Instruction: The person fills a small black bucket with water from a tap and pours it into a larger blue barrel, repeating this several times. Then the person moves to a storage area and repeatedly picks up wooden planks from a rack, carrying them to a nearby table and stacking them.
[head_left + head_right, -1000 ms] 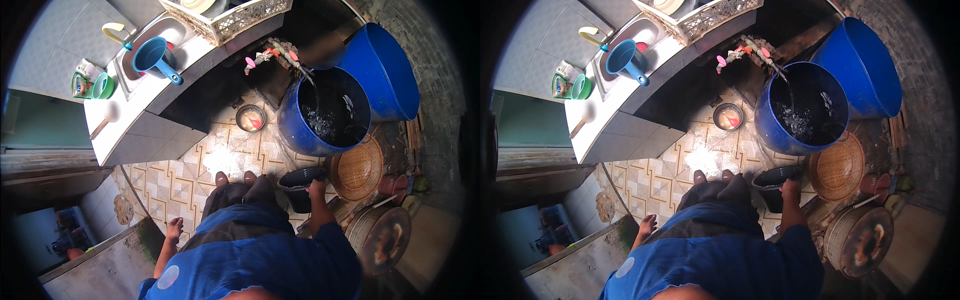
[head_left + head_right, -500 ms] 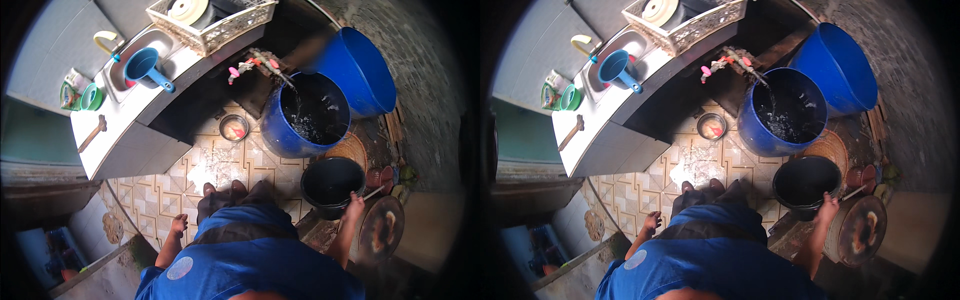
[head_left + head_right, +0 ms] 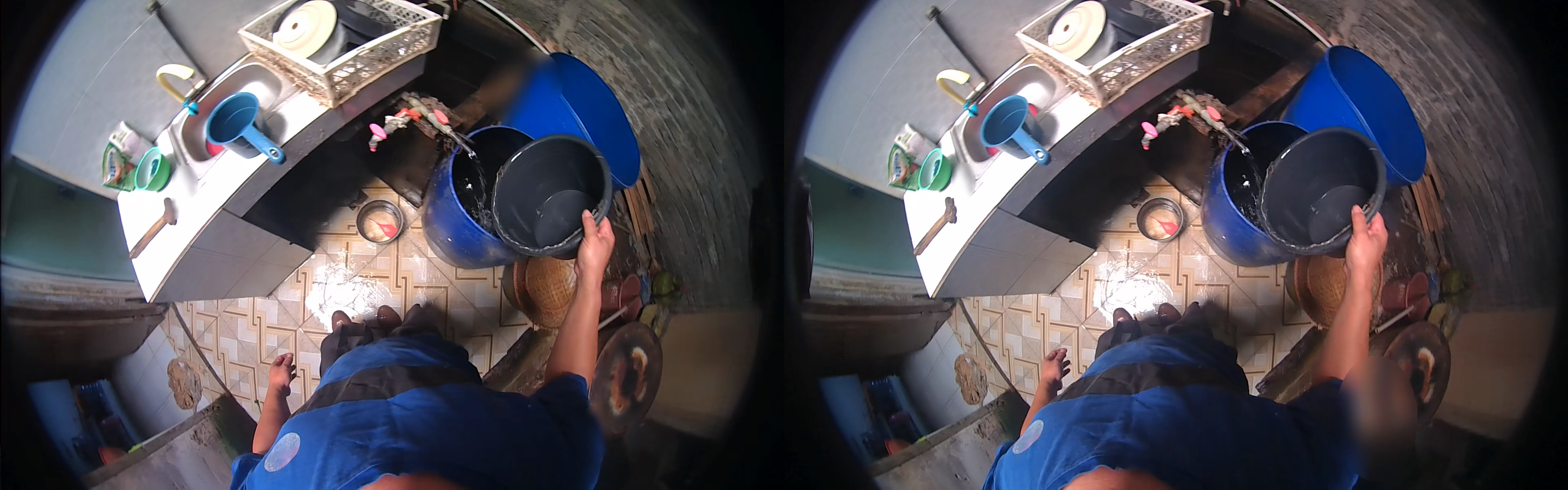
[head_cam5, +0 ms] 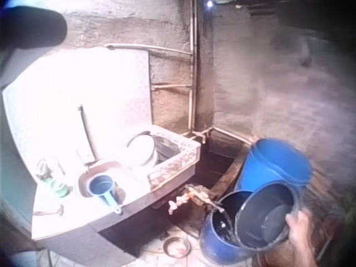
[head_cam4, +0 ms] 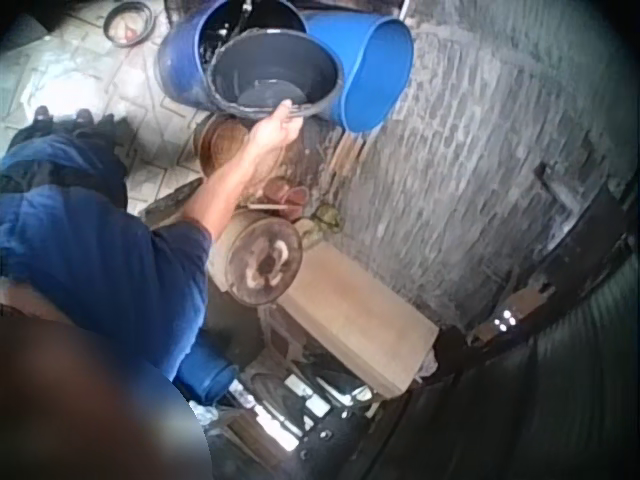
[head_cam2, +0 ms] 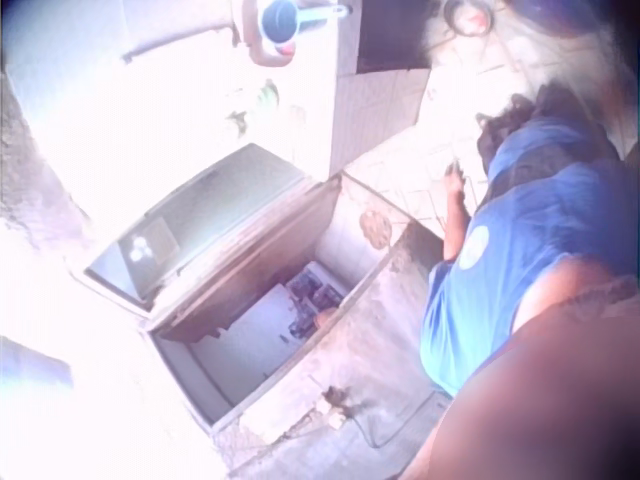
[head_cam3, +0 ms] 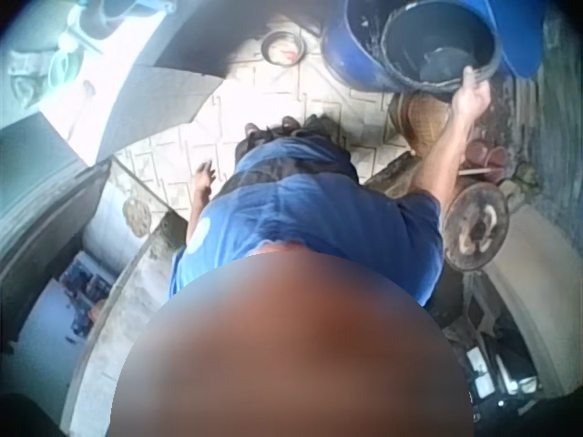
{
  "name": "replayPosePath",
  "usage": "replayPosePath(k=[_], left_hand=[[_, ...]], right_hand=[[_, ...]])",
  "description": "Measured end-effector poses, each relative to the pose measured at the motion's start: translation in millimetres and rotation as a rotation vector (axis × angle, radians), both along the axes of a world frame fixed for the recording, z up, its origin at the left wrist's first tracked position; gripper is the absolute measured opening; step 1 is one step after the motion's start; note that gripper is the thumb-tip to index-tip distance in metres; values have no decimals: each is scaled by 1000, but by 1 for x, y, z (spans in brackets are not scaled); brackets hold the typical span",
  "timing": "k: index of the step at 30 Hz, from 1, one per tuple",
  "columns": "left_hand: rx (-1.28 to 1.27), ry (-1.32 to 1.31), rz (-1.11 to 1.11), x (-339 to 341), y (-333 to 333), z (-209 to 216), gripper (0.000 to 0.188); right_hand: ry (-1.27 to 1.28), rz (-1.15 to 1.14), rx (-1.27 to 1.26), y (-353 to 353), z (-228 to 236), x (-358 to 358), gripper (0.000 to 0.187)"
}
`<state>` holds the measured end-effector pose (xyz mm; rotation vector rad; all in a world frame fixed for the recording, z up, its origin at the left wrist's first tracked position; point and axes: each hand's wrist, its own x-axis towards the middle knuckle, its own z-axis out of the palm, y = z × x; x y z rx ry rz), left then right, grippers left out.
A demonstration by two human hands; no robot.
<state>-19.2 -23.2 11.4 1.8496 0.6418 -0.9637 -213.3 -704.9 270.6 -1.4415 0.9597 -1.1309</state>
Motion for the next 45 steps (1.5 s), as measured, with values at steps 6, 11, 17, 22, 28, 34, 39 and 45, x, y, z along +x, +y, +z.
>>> replayPosePath(k=[6,11,17,22,28,34,39,45], left_hand=[[131,-4,-12,-62,60,28,42],[174,65,36,-113,105,22,47],[217,28,94,-145,118,46,47],[253,-2,289,-145,110,85,36],[303,-145,301,-145,109,99,27],[210,-36,183,-139,97,103,27],[371,47,-48,-111,85,97,38],[271,-30,-90,-48,60,78,44]], right_hand=[[281,7,-67,-55,-92,68,12],[844,-102,-160,-67,-140,96,26],[1193,-67,-119,-63,-187,118,27],[1227,-22,13,-72,-253,125,30],[589,-12,328,-91,-318,144,25],[-111,-107,758,-105,-273,114,35],[-374,-179,769,-101,-221,69,29],[-594,-57,651,-79,-150,40,20]])
